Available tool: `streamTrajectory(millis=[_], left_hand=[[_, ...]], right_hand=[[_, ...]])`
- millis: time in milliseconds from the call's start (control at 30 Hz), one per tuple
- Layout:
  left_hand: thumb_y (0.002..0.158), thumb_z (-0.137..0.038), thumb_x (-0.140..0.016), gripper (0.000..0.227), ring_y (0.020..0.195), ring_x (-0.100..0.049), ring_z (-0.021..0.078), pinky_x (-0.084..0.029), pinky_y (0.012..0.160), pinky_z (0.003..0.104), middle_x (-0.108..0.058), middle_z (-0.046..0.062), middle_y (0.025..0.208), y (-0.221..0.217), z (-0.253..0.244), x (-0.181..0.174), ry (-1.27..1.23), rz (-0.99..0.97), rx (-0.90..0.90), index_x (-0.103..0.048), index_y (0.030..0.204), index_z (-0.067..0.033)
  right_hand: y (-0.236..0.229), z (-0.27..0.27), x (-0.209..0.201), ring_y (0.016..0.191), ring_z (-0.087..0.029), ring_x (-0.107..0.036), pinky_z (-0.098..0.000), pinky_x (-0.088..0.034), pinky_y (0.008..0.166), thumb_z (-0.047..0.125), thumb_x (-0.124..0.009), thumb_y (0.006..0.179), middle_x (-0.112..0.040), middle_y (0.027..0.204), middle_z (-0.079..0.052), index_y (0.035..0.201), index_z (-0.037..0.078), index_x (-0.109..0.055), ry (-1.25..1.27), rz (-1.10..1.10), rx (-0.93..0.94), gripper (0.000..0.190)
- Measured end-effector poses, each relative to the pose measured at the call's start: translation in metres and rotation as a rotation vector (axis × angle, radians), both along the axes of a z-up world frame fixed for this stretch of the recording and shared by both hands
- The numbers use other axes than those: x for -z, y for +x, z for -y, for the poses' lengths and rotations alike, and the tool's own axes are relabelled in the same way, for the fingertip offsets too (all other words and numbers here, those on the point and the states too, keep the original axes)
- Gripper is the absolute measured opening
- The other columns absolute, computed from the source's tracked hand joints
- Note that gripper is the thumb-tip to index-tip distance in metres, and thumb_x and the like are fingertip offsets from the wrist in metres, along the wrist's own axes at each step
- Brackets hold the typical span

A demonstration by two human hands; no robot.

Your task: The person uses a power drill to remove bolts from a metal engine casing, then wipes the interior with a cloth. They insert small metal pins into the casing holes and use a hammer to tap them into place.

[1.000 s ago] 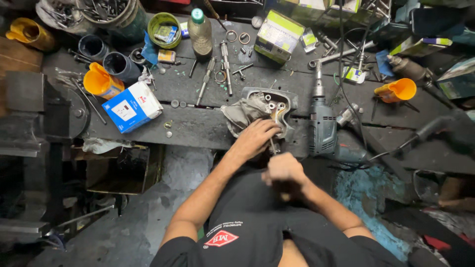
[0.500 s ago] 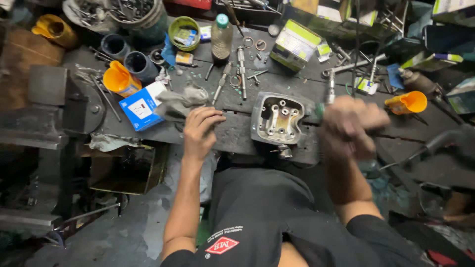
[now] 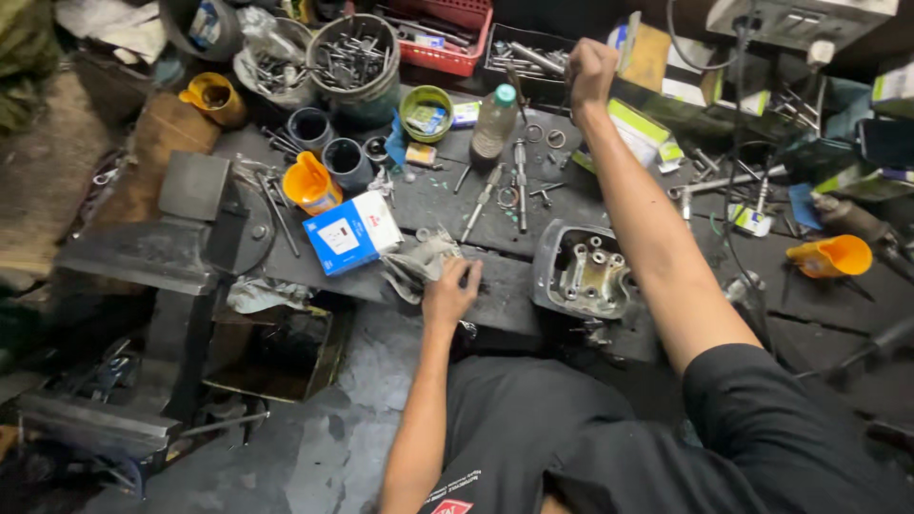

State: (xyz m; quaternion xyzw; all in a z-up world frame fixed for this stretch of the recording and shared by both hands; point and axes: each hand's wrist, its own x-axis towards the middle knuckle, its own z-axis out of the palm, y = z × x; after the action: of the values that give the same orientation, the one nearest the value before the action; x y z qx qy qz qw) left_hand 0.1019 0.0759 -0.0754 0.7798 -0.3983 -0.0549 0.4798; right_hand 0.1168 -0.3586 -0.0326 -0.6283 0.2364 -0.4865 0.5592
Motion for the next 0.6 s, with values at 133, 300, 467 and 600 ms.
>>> streamTrajectory(millis=[133,300,467,600], left_hand=[[0.093,-0.023,-0.072,0.019,0.086,-0.068,0.0323,-0.053,0.078,0.042,-0.071,0.011,0.089,0.012,0.01,0.002,-0.041,0.091,0.026,-0.072,0.086,-0.0053],[0.093,-0.023,-0.072,0.019,0.087,-0.068,0.0329,-0.053,0.077,0.041,-0.072,0.012,0.09,0.005,0.007,0.005,-0.015,0.061,-0.012,-0.073,0.086,-0.0052],[0.094,-0.023,-0.073,0.02,0.087,-0.068,0.0326,-0.053,0.079,0.041,-0.071,0.012,0.09,0.008,0.013,-0.004,0.023,0.069,0.02,-0.073,0.088,-0.0039],[0.096,-0.021,-0.074,0.019,0.091,-0.068,0.0319,-0.054,0.082,0.04,-0.071,0.012,0.095,0.005,0.02,-0.016,0.041,-0.023,0.051,-0.073,0.091,-0.0029]], right_hand=[[0.003,-0.015,-0.029,0.064,-0.013,-0.056,-0.0279,-0.044,0.06,0.006,-0.055,0.092,-0.06,0.069,-0.007,0.073,-0.001,-0.06,-0.268,0.104,0.218,0.02],[-0.075,-0.081,-0.082,0.074,-0.019,-0.062,-0.0336,-0.052,0.072,0.011,-0.054,0.1,-0.062,0.079,-0.008,0.091,-0.001,-0.058,-0.23,0.242,0.009,0.016],[-0.187,-0.148,-0.104,0.072,-0.019,-0.058,-0.0301,-0.047,0.064,0.016,-0.058,0.101,-0.06,0.083,-0.01,0.092,-0.001,-0.055,-0.096,0.091,-0.042,0.019],[-0.264,-0.176,-0.065,0.071,-0.016,-0.058,-0.0323,-0.049,0.064,0.015,-0.058,0.102,-0.059,0.084,-0.009,0.095,-0.001,-0.058,0.08,-0.085,0.16,0.017]])
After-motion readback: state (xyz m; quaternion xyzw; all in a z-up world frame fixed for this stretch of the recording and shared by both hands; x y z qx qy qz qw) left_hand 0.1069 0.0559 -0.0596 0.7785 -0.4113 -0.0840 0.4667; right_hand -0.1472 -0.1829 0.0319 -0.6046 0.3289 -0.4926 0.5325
